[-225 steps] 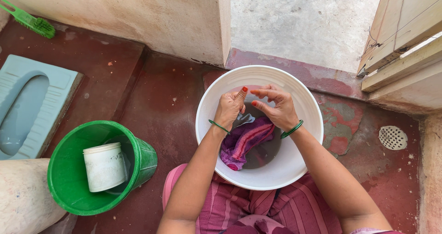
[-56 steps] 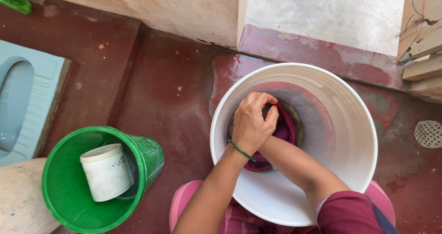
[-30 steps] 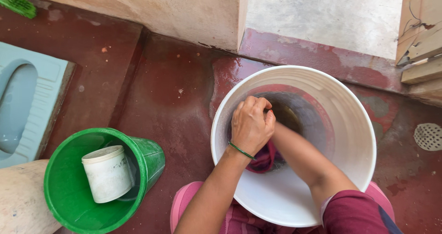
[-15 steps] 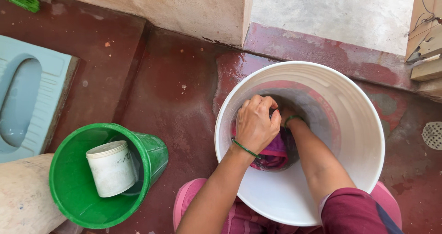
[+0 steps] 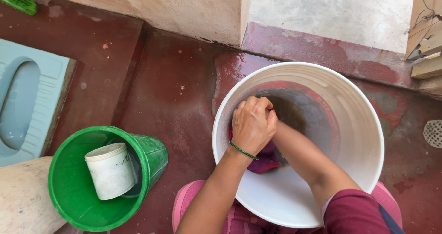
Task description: The person submerses a purple cloth in a white bucket of water, rubs the fabric between their hands, and wrings it out.
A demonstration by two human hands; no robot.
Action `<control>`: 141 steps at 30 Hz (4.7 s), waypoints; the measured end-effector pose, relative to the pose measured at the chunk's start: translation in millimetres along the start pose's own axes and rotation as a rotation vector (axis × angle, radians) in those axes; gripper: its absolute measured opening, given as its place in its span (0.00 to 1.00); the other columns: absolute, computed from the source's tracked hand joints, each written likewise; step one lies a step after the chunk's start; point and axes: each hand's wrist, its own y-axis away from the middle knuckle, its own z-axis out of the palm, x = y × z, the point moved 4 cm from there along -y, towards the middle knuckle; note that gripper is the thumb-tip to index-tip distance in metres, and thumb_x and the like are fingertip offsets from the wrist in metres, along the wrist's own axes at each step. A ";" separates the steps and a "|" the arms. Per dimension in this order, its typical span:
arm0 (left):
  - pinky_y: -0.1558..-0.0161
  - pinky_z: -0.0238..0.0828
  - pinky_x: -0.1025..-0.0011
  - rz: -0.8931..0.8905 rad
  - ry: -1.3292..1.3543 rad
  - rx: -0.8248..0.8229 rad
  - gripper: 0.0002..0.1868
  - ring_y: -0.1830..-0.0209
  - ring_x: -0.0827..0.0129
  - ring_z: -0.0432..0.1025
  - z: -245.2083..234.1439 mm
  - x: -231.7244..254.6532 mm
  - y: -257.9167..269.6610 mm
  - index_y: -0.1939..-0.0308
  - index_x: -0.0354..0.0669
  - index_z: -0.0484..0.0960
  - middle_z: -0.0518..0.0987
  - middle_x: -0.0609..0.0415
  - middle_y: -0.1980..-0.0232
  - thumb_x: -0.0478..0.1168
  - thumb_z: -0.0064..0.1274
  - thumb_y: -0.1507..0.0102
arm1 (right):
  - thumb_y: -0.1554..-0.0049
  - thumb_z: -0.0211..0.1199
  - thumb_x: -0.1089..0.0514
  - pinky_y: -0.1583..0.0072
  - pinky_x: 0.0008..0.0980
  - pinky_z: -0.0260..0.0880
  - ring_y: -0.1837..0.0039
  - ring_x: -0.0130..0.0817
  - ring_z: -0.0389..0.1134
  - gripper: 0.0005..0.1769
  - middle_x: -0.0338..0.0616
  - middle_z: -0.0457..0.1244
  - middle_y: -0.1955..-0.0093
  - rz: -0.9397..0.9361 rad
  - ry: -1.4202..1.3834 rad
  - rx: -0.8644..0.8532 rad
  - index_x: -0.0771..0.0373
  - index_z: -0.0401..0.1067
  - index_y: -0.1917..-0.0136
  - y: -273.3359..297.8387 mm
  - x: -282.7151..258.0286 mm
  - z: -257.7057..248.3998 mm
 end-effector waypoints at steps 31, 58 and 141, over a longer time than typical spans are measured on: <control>0.53 0.70 0.53 -0.019 -0.060 -0.036 0.07 0.58 0.49 0.74 -0.3 -17.4 5.2 0.64 0.41 0.82 0.79 0.45 0.62 0.40 0.57 0.40 | 0.37 0.53 0.47 0.29 0.50 0.64 0.30 0.47 0.68 0.22 0.53 0.67 0.33 0.447 -0.027 -0.054 0.58 0.77 0.38 -20.6 94.9 16.8; 0.55 0.69 0.50 0.078 -0.125 -0.147 0.09 0.58 0.47 0.74 8.2 8.4 10.1 0.65 0.39 0.80 0.79 0.43 0.62 0.41 0.59 0.42 | 0.50 0.69 0.46 0.34 0.41 0.68 0.34 0.46 0.68 0.25 0.52 0.67 0.38 -0.075 -0.130 -0.372 0.58 0.77 0.43 31.7 7.4 67.5; 0.37 0.43 0.26 -0.418 -0.503 -1.399 0.54 0.23 0.40 0.37 229.5 -142.0 41.1 0.27 0.70 0.45 0.33 0.47 0.25 0.72 0.59 0.48 | 0.46 0.68 0.47 0.36 0.46 0.67 0.36 0.53 0.68 0.36 0.60 0.68 0.42 -0.035 -0.035 0.030 0.60 0.64 0.28 139.4 31.3 -252.9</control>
